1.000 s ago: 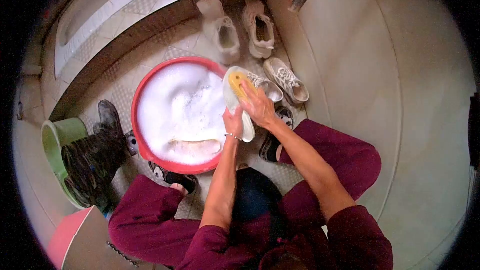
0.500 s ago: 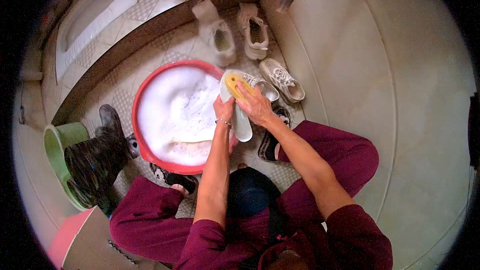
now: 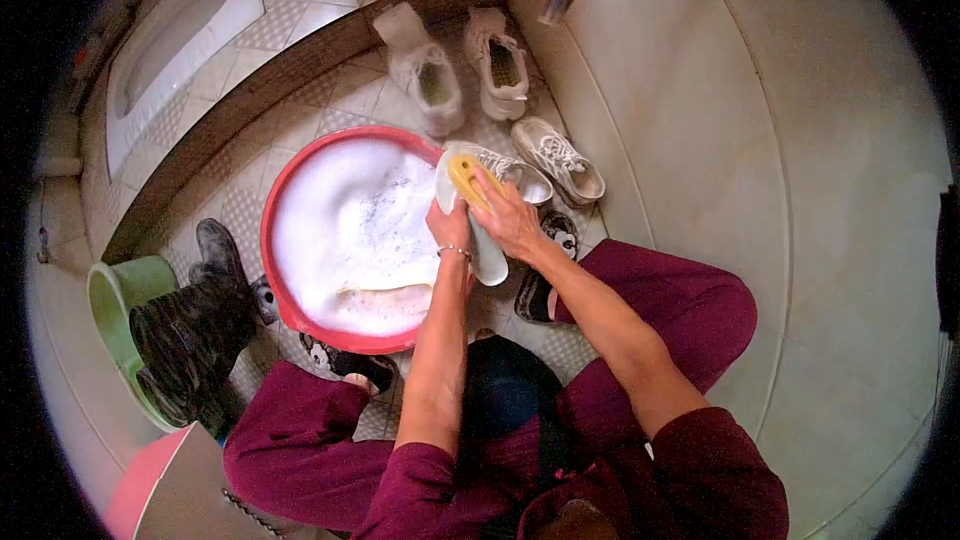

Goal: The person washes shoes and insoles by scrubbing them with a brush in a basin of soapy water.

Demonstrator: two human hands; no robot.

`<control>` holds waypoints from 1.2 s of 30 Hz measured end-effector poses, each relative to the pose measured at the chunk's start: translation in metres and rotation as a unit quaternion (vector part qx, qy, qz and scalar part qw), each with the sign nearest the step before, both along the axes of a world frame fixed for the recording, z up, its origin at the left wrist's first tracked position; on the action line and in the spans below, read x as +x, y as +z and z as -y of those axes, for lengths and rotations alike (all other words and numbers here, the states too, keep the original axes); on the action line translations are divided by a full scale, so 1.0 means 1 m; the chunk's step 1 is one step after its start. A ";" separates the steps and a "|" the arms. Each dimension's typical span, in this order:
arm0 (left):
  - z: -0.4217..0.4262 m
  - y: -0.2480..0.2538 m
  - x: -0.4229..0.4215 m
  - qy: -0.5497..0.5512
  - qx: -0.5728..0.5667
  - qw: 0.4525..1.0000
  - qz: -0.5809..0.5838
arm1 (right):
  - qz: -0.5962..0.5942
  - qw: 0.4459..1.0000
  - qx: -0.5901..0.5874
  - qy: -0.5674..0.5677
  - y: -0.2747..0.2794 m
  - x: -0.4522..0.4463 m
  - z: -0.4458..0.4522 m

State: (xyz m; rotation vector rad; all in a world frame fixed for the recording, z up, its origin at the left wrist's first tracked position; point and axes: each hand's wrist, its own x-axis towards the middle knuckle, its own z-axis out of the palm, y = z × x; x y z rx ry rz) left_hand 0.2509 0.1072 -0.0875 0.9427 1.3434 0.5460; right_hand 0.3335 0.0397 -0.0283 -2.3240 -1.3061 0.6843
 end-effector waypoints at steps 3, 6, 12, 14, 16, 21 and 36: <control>0.016 -0.023 -0.004 0.016 0.040 0.999 0.013 | 0.004 1.000 0.020 0.007 0.000 -0.001 0.007; 0.023 -0.019 -0.005 0.058 0.026 0.996 0.054 | -0.011 1.000 0.016 0.011 -0.001 -0.002 0.013; 0.013 -0.019 -0.008 0.039 0.013 0.998 0.049 | -0.004 0.998 0.062 0.011 -0.014 -0.002 0.017; 0.002 -0.012 -0.007 -0.014 0.092 0.995 0.022 | -0.002 0.998 0.057 0.012 -0.016 -0.001 0.017; -0.008 -0.015 -0.007 -0.068 0.094 0.992 -0.043 | 0.000 0.999 0.052 0.012 -0.014 0.000 0.016; -0.006 -0.020 -0.006 -0.074 0.117 0.990 -0.023 | 0.012 1.000 -0.021 -0.006 -0.002 -0.006 0.016; -0.008 -0.025 -0.005 -0.092 0.090 0.990 0.054 | 0.021 0.999 0.031 0.024 0.000 0.010 0.000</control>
